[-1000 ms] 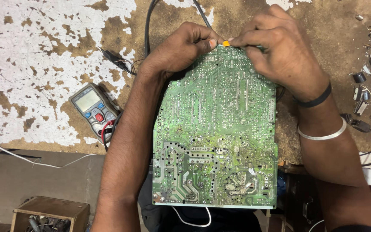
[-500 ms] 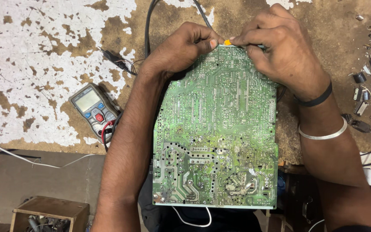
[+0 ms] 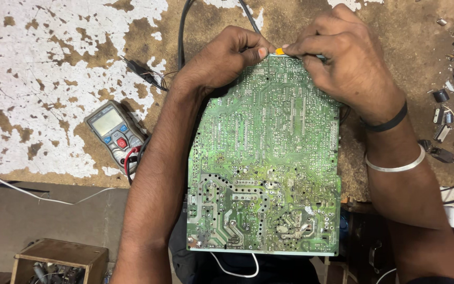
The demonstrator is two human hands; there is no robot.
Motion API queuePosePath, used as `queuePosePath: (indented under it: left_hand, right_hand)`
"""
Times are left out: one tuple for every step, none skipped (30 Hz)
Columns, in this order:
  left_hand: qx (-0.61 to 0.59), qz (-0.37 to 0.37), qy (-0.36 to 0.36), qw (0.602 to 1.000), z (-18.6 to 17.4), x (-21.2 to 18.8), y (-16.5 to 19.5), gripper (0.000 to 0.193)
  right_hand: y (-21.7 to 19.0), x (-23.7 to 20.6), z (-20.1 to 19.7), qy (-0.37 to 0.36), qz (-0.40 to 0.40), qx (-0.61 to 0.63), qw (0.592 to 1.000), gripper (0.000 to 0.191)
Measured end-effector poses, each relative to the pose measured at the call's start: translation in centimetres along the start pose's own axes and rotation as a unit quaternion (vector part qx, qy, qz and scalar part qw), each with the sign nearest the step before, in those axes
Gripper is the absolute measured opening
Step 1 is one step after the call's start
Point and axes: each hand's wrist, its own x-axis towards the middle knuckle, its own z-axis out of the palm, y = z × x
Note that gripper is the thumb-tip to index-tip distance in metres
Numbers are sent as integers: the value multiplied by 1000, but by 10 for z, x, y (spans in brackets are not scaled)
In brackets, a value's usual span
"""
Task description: The person uses a yellow pencil to repeatedly touch and scrape specific points on a green circuit board. The person holds the board steady with one hand while working with the other. A multimeter and other tools are visible on the workbench.
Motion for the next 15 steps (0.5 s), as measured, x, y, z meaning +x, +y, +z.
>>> queuePosePath:
  left_hand:
    - [5, -18, 0, 1000, 1, 0, 0, 23]
    - [11, -36, 0, 999, 1, 0, 0, 23]
    - [17, -55, -2, 998, 0, 0, 0, 23]
    - [8, -43, -2, 999, 0, 0, 0, 23]
    - [0, -32, -2, 999, 0, 0, 0, 22]
    - [-8, -20, 0, 1000, 0, 0, 0, 22]
    - [-9, -7, -4, 1000, 0, 0, 0, 22]
    - [-11, 6, -7, 1000, 0, 1, 0, 22]
    - [-13, 18, -11, 1000, 0, 1, 0, 22]
    - [-4, 5, -8, 1000, 0, 0, 0, 22]
    - [5, -7, -6, 1000, 0, 0, 0, 21]
    - [17, -19, -5, 1000, -1, 0, 0, 21]
    - [15, -30, -5, 999, -2, 0, 0, 22]
    - [10, -40, -4, 999, -1, 0, 0, 22]
    - [5, -51, -2, 999, -1, -1, 0, 22]
  right_hand:
    - [-2, 1, 0, 9, -10, -7, 1000, 22]
    - [-3, 1, 0, 19, -19, -14, 1000, 22]
    - [-4, 2, -1, 11, -13, -9, 1000, 21]
    - [-4, 2, -2, 4, -6, -4, 1000, 20]
    - [-4, 3, -3, -2, 0, 0, 1000, 19]
    - [-4, 3, -3, 5, -6, -4, 1000, 19]
    - [-5, 3, -2, 11, -11, -8, 1000, 20]
    - [-4, 3, -1, 16, -18, -12, 1000, 21]
    - [-4, 2, -1, 14, -19, -12, 1000, 21]
    - [-3, 1, 0, 14, -19, -12, 1000, 21]
    - [-2, 1, 0, 15, -19, -13, 1000, 21]
    - [-1, 0, 0, 7, -7, -11, 1000, 21]
    - [0, -1, 0, -3, 4, -9, 1000, 21]
    - [1, -2, -1, -15, 14, -6, 1000, 21]
    - [2, -2, 0, -6, 5, -12, 1000, 20]
